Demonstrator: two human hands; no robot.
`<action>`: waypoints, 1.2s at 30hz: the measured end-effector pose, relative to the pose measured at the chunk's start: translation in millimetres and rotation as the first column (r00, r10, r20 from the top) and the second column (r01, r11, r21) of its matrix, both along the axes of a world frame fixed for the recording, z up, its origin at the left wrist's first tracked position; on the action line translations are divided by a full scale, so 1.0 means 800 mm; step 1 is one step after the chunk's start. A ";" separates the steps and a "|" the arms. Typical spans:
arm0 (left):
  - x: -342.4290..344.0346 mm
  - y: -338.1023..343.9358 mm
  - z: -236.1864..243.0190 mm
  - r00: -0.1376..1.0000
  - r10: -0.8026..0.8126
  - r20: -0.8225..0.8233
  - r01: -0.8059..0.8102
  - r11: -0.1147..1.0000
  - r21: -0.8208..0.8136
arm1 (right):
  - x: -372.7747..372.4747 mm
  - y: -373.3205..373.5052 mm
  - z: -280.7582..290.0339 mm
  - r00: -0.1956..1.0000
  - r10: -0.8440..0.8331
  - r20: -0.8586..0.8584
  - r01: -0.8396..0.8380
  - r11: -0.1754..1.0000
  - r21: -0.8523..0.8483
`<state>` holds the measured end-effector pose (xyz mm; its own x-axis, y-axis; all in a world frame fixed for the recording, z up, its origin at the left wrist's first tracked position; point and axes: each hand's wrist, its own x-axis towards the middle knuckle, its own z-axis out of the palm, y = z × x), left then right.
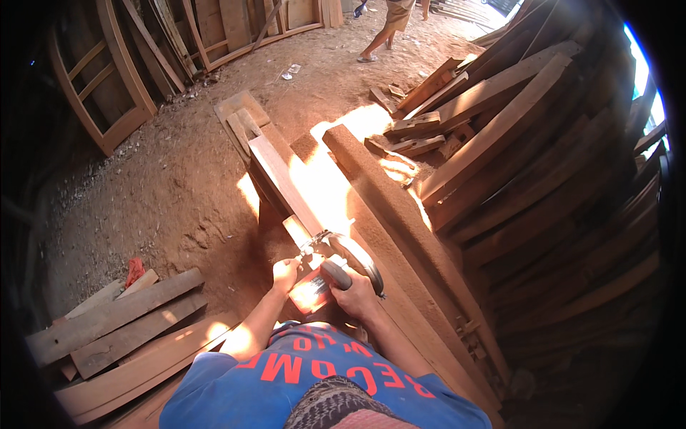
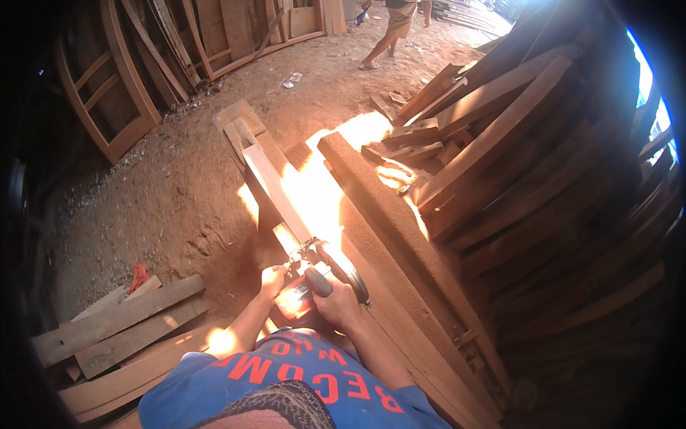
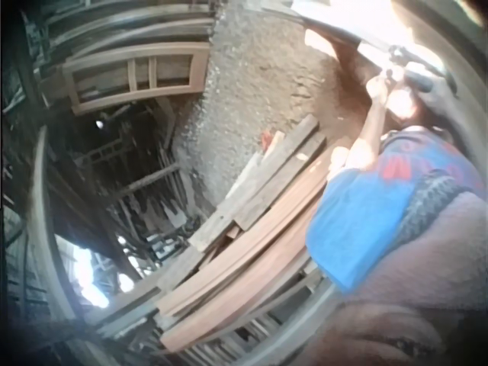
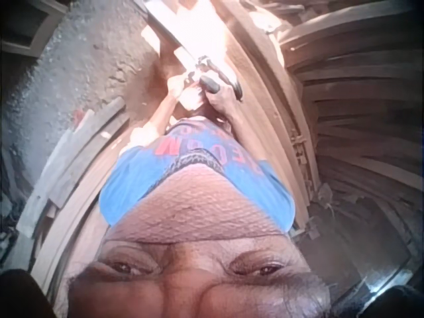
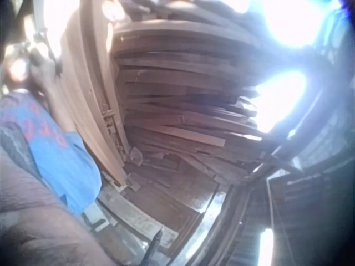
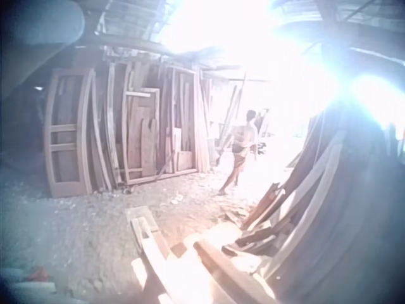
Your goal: The person uses a circular saw to cut a long wooden plank into smaller pieces. After cutting, they pick up a hand planer and smooth the surface of the wood pieces.
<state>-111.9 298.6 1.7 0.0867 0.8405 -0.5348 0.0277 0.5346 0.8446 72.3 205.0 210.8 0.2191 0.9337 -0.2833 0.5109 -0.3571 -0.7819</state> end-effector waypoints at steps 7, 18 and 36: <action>-0.010 0.029 -0.005 0.999 -0.039 -0.036 0.042 0.996 0.084 | -0.014 0.025 0.011 0.999 -0.023 -0.023 0.023 1.000 -0.011; -0.026 0.062 -0.031 0.994 0.003 0.106 -0.010 0.998 0.066 | -0.027 0.053 0.002 0.999 -0.009 -0.047 0.007 0.999 -0.042; -0.051 0.114 0.012 0.977 -0.006 0.213 0.009 1.000 -0.011 | -0.059 0.104 0.035 0.993 -0.039 -0.109 0.039 0.999 -0.001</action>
